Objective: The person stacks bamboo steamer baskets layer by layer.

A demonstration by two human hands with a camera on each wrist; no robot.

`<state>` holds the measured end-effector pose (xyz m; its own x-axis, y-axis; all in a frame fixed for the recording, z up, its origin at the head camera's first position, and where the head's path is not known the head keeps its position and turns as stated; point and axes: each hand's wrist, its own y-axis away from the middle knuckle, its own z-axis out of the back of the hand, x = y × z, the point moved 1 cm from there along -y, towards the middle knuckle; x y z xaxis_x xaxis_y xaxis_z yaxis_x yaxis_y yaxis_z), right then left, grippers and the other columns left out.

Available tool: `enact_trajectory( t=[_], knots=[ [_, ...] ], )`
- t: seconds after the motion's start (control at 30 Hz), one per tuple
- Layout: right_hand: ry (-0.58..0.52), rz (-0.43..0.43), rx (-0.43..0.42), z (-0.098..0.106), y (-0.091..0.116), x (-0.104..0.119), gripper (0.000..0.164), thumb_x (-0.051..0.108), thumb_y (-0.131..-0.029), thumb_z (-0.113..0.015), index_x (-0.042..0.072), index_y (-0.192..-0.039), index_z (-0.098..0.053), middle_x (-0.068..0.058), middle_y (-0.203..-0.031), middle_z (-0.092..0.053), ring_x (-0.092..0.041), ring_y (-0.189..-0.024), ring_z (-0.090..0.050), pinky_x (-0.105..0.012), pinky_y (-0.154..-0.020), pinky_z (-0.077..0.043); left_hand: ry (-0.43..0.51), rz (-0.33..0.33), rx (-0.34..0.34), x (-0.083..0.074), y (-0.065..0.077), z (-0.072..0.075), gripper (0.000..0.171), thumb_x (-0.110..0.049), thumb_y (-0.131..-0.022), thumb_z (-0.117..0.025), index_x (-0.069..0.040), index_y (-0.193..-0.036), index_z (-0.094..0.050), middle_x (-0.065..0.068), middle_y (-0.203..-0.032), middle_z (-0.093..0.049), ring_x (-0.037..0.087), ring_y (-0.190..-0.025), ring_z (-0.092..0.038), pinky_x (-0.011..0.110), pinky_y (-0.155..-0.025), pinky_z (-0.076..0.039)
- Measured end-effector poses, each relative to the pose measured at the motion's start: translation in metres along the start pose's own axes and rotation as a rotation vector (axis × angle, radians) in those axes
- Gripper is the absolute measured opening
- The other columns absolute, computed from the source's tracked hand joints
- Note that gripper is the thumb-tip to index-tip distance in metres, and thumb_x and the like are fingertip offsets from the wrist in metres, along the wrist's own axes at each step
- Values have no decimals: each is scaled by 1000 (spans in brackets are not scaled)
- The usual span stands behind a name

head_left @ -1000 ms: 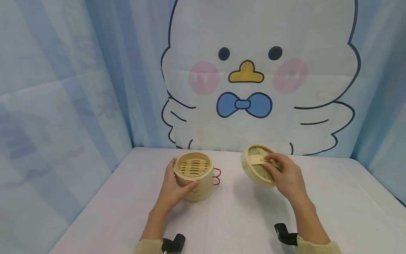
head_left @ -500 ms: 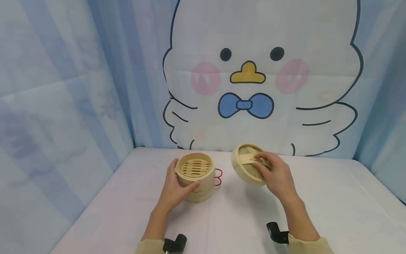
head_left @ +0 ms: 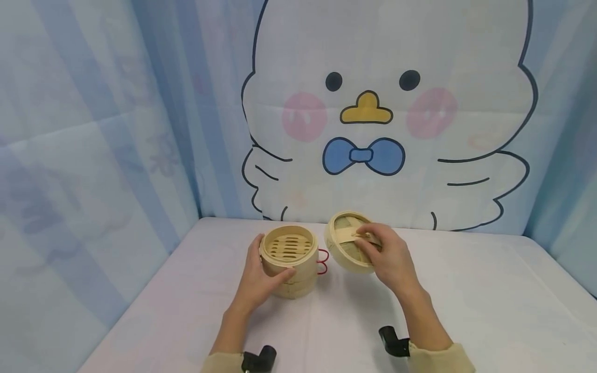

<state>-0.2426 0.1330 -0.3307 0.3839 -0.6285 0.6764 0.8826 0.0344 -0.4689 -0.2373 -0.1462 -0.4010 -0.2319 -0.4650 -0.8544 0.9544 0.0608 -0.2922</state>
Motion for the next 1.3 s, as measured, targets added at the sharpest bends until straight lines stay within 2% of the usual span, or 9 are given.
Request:
enact_trajectory(
  t=[0.7, 1.3],
  knots=[
    [-30, 125, -9, -26, -14, 30, 17, 10, -91, -76, 6, -107, -70, -14, -120, -66, -33, -121, -58, -53, -103, -46, 0, -22, -1, 1, -1, 1, 119, -43, -74, -89, -9, -160, -14, 15, -162, -23, 34, -149, -23, 57, -118, -22],
    [-39, 135, 46, -45, -23, 49, 18, 14, -92, -75, 7, -108, -71, -12, -122, -66, -32, -122, -57, -51, -105, -45, 7, -23, 8, 2, -2, 2, 117, -44, -75, -88, -11, -160, -14, 14, -162, -24, 33, -148, -25, 56, -118, -23]
  ],
)
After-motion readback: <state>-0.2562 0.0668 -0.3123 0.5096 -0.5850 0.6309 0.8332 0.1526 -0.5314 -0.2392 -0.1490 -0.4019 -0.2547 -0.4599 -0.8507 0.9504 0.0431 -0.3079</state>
